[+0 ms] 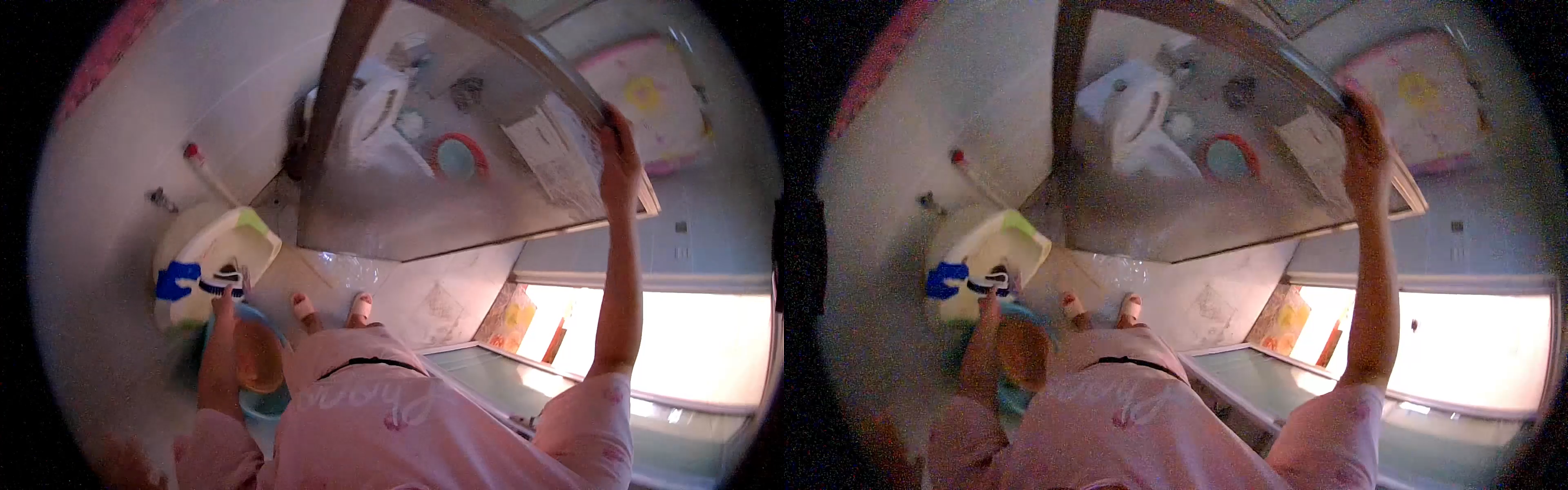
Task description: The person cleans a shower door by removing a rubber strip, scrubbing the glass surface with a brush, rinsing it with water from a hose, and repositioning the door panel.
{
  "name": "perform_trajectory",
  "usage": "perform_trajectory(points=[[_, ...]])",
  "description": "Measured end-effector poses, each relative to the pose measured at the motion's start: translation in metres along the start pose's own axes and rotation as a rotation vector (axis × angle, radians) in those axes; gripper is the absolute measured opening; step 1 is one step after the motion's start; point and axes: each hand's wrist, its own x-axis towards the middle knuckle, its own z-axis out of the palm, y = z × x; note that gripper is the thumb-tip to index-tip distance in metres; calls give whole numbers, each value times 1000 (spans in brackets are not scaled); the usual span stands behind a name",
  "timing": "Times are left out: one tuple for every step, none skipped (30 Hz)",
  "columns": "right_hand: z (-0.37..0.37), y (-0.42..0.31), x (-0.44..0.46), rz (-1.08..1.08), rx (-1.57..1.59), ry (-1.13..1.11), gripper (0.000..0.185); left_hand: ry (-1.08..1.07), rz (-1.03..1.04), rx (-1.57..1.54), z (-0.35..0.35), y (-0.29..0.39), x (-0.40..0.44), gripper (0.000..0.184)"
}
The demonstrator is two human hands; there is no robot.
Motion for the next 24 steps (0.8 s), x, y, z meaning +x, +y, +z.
perform_trajectory(points=[[-1,-6,2,-74,2,37,30,6,15,27,-3,10,11,61],[2,13,11,-163,-80,63,30,23,61,65,0,31,19,64],[-1,15,14,-149,-52,57,30,47,129,114,4,52,22,67],[-3,6,7,-146,-22,55,31,72,227,167,10,71,22,70],[-6,7,4,-167,-43,72,31,86,314,249,9,135,-34,67],[-7,8,4,-187,-64,83,32,139,489,312,11,186,-75,64],[-8,10,3,-207,-87,93,32,191,663,372,15,231,-111,61],[-10,12,1,-194,-61,87,33,212,834,330,12,280,-154,59],[-8,13,1,-182,-32,79,34,230,1000,285,9,328,-196,57],[-9,17,0,-171,-1,74,35,321,1130,130,13,371,-238,54],[-9,23,0,-195,58,94,34,451,1373,195,5,415,-279,51],[-8,30,0,-220,121,111,33,539,1483,81,6,452,-330,53],[-7,34,-1,-247,184,125,32,590,1601,148,1,485,-362,56],[-4,32,0,-269,147,154,31,678,1733,168,-2,517,-392,57],[-2,30,-1,-290,109,178,30,765,1861,186,0,546,-421,59],[7,19,-1,-312,64,196,29,768,1935,223,-5,571,-431,56],[9,21,0,-336,96,229,28,770,2012,271,0,595,-445,54],[10,22,-1,-299,140,209,29,817,2029,396,8,615,-452,51],[11,21,-2,-266,183,187,30,866,2040,520,15,632,-457,49],[10,22,-3,-235,229,165,31,917,2043,648,18,646,-463,47],[8,24,-5,-278,153,213,30,783,1959,759,19,656,-466,45],[5,24,-8,-319,78,261,30,649,1865,864,18,666,-470,49],[0,21,-14,-361,1,310,30,521,1764,959,15,672,-475,57],[-7,19,-21,-364,-96,346,29,434,1662,972,12,679,-481,58]])
